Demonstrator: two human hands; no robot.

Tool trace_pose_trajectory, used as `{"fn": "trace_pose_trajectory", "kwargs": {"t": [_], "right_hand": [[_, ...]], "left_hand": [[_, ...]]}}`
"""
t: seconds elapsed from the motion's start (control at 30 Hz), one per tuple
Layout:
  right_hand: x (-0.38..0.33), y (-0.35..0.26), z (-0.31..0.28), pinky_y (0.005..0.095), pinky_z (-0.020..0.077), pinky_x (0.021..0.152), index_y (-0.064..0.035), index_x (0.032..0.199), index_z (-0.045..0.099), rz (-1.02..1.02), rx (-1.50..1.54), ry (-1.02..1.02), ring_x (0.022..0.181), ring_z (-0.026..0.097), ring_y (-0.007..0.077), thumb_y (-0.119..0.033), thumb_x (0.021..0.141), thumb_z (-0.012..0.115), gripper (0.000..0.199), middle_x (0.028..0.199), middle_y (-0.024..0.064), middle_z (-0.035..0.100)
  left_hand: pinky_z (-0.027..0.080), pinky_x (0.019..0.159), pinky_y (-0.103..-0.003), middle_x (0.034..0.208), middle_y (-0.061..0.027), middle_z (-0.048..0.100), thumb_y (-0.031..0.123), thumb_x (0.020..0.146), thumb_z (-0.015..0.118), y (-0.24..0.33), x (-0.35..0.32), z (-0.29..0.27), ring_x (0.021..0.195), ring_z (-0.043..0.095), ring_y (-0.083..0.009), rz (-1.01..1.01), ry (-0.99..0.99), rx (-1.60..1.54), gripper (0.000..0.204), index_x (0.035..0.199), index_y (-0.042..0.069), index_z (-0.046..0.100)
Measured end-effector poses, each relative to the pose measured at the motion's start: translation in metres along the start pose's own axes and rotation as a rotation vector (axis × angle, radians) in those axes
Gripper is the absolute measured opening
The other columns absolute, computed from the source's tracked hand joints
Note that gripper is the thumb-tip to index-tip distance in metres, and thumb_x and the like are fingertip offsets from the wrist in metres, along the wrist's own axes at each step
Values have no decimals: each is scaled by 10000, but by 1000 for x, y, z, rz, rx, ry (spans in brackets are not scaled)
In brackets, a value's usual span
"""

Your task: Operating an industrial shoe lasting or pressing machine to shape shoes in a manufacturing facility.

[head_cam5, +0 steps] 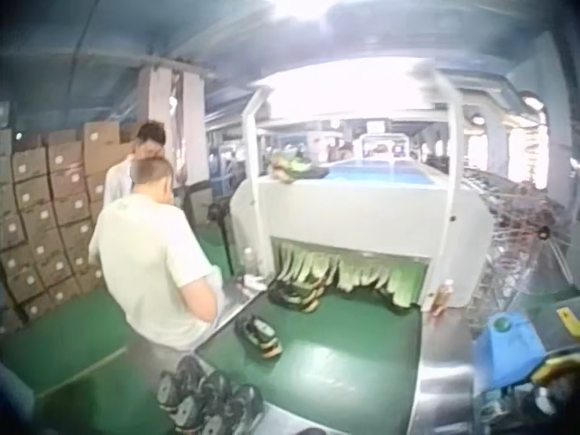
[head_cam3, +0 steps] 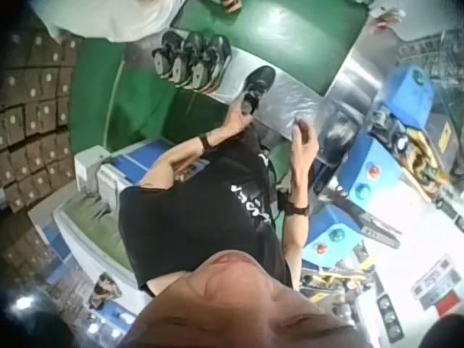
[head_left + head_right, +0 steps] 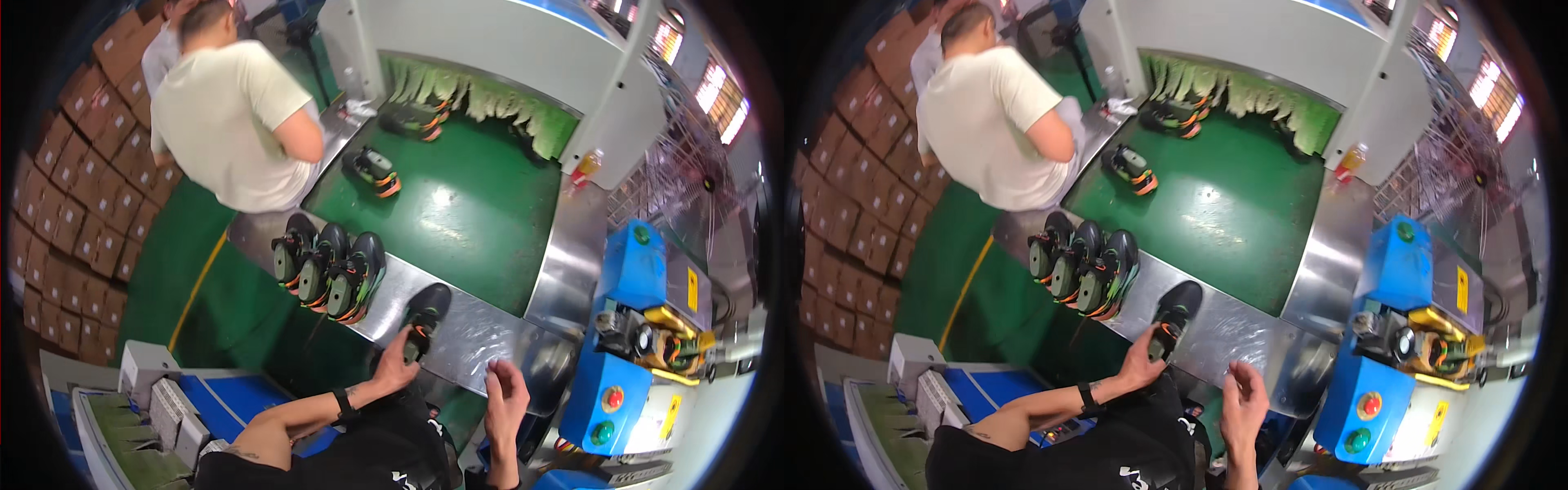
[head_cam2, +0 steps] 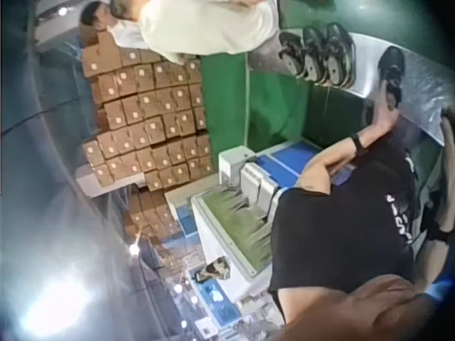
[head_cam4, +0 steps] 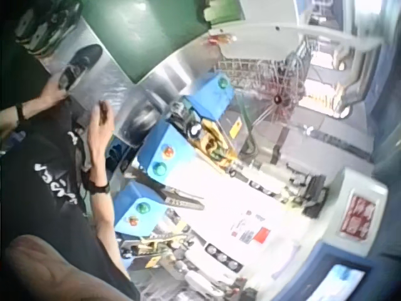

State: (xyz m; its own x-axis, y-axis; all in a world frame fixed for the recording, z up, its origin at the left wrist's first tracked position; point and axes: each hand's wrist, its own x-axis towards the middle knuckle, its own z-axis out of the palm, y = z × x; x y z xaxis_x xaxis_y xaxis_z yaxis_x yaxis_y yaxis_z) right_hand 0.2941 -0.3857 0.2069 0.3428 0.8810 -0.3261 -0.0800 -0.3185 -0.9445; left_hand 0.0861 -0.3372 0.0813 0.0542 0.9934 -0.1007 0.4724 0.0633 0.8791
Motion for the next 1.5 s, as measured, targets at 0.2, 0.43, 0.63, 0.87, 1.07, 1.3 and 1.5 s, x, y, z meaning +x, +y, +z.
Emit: {"fn": "trace_pose_trajectory", "kwargs": {"t": [0.2, 0.43, 0.63, 0.87, 1.07, 1.3, 1.5], "right_hand": [[71, 44, 221, 415, 362, 1063, 81, 1426, 212, 37, -386, -422, 1287, 423, 376, -216, 766, 738, 895, 1402, 283, 375], [113, 85, 345, 463, 342, 1063, 107, 1356, 284, -53, -573, -263, 1231, 423, 479, -149, 706, 692, 809, 1322, 348, 409], [171, 52, 278, 401, 509, 828, 60, 1221, 488, 75, -423, -242, 919, 658, 359, -156, 692, 683, 604, 957, 246, 658], [109, -11, 151, 324, 449, 934, 57, 1275, 455, 167, 148, 117, 1056, 561, 205, -264, 705, 754, 718, 1148, 155, 597], [-79, -29, 72, 284, 374, 994, 0, 1328, 403, -316, 610, 619, 1083, 505, 145, -125, 770, 714, 651, 1172, 72, 564], [-304, -13, 199, 292, 365, 1017, -8, 1324, 393, -415, 297, 1485, 1125, 489, 134, -55, 765, 752, 666, 1209, 70, 546], [-424, -12, 449, 334, 438, 978, 40, 1331, 401, -151, 648, 2230, 1093, 574, 202, -29, 650, 752, 769, 1220, 131, 575]], "left_hand": [[215, 1150, -412, 1488, -229, 295, 238, 738, 664, -68, 26, 14, 1397, 274, -359, 71, -236, -288, 839, 1446, 13, 274], [169, 1160, -456, 1516, -226, 247, 380, 746, 708, -80, 21, 13, 1424, 196, -392, 80, -310, 22, 925, 1456, 10, 245], [180, 1154, -454, 1483, -267, 270, 391, 776, 691, -75, 58, -29, 1406, 226, -391, 237, -665, 3, 893, 1436, -25, 255], [308, 1076, -408, 1383, -227, 380, 351, 768, 691, -6, 139, -82, 1281, 383, -330, -366, -1182, -169, 844, 1411, -18, 288], [462, 967, -389, 1303, -147, 481, 251, 785, 647, 87, 148, -78, 1151, 533, -266, -204, -1323, -358, 725, 1389, 5, 330], [527, 835, -370, 1155, -165, 576, 105, 679, 646, 183, 50, -58, 969, 618, -278, 168, -1960, -244, 592, 1222, -42, 461], [535, 866, -367, 1179, -171, 591, 88, 578, 625, 191, -116, -132, 1022, 621, -286, -232, -2545, 365, 753, 1288, -73, 436]]}}
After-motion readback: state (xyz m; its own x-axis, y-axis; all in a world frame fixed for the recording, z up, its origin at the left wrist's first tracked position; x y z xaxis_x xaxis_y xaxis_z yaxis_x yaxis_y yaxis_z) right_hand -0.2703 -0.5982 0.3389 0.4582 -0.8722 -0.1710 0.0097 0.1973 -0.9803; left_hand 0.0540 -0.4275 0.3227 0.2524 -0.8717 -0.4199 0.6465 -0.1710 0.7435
